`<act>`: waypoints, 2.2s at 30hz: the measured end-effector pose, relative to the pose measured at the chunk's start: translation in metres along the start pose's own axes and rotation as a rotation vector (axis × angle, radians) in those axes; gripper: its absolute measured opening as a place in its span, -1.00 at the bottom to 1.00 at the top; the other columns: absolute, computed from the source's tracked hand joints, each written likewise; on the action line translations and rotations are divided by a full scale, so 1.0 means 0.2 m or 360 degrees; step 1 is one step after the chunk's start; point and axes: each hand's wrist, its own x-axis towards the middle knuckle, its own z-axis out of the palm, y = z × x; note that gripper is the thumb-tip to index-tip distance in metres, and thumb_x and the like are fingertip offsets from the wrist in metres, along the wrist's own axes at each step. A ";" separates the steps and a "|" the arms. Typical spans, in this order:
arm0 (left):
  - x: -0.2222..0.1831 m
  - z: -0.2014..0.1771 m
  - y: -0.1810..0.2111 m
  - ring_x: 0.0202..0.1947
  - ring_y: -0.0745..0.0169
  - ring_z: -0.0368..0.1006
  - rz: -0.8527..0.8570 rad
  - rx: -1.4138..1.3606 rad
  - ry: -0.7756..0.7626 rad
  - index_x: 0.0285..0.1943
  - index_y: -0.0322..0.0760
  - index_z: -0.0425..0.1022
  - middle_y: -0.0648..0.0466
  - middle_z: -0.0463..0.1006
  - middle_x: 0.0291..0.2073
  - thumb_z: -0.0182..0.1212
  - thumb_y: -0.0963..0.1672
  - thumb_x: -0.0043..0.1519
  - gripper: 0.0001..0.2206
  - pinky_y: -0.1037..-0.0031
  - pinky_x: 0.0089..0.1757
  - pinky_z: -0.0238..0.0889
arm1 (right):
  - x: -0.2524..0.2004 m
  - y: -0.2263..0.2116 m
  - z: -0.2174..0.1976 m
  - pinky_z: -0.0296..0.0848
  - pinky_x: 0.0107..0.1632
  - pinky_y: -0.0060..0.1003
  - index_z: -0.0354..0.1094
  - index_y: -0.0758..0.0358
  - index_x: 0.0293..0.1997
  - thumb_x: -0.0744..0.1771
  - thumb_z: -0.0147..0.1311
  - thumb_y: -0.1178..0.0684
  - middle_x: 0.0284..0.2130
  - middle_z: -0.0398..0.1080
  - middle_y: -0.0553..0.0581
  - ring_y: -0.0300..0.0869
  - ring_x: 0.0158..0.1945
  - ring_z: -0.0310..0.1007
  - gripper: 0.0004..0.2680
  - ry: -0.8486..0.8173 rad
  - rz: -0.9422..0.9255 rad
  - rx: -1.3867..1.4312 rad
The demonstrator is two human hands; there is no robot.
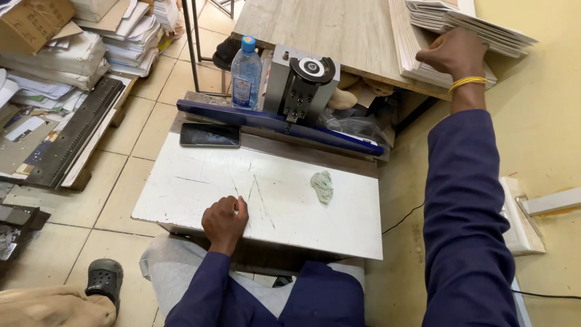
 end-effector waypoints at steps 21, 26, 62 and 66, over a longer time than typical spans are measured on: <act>-0.01 0.00 -0.01 -0.71 0.28 0.09 0.0011 0.0002 0.0036 -0.62 -0.07 0.22 0.24 0.22 -0.75 0.28 -0.09 0.24 -0.62 0.37 -0.52 0.02 | 0.11 0.10 0.08 0.33 -0.31 -0.08 0.37 -0.04 -0.59 0.44 0.06 -0.26 -0.76 0.14 -0.10 -0.13 -0.58 0.22 -0.63 0.0247 -0.0136 -0.0365; -0.01 0.00 -0.01 -0.71 0.29 0.08 0.0024 -0.0002 0.0081 -0.63 -0.07 0.22 0.25 0.20 -0.75 0.28 -0.10 0.24 -0.62 0.37 -0.52 0.01 | 0.10 0.27 0.12 0.32 -0.08 -0.06 0.57 0.06 -0.10 0.56 0.19 -0.17 -0.49 0.52 0.10 -0.01 -0.40 0.54 -0.79 0.0833 -0.0636 -0.0791; 0.02 -0.05 0.02 -0.69 0.20 0.09 -0.0087 -0.0093 0.0036 -0.63 -0.11 0.13 0.20 0.23 -0.73 0.22 -0.11 0.24 -0.61 0.31 -0.47 0.04 | -0.19 0.09 -0.36 0.71 -0.26 0.33 0.33 0.40 -0.31 0.07 0.12 0.31 -0.32 0.46 0.37 0.30 -0.24 0.61 -0.79 0.0812 0.1147 0.3447; 0.02 -0.08 0.05 -0.68 0.16 0.13 -0.0111 -0.0079 -0.0076 -0.62 -0.14 0.17 0.17 0.26 -0.72 0.19 -0.08 0.26 -0.62 0.28 -0.46 0.04 | -0.48 0.13 -0.62 0.70 -0.22 0.04 0.41 0.29 -0.31 0.11 0.25 0.22 -0.36 0.50 0.20 0.16 -0.19 0.66 -0.81 0.0685 0.0675 0.3361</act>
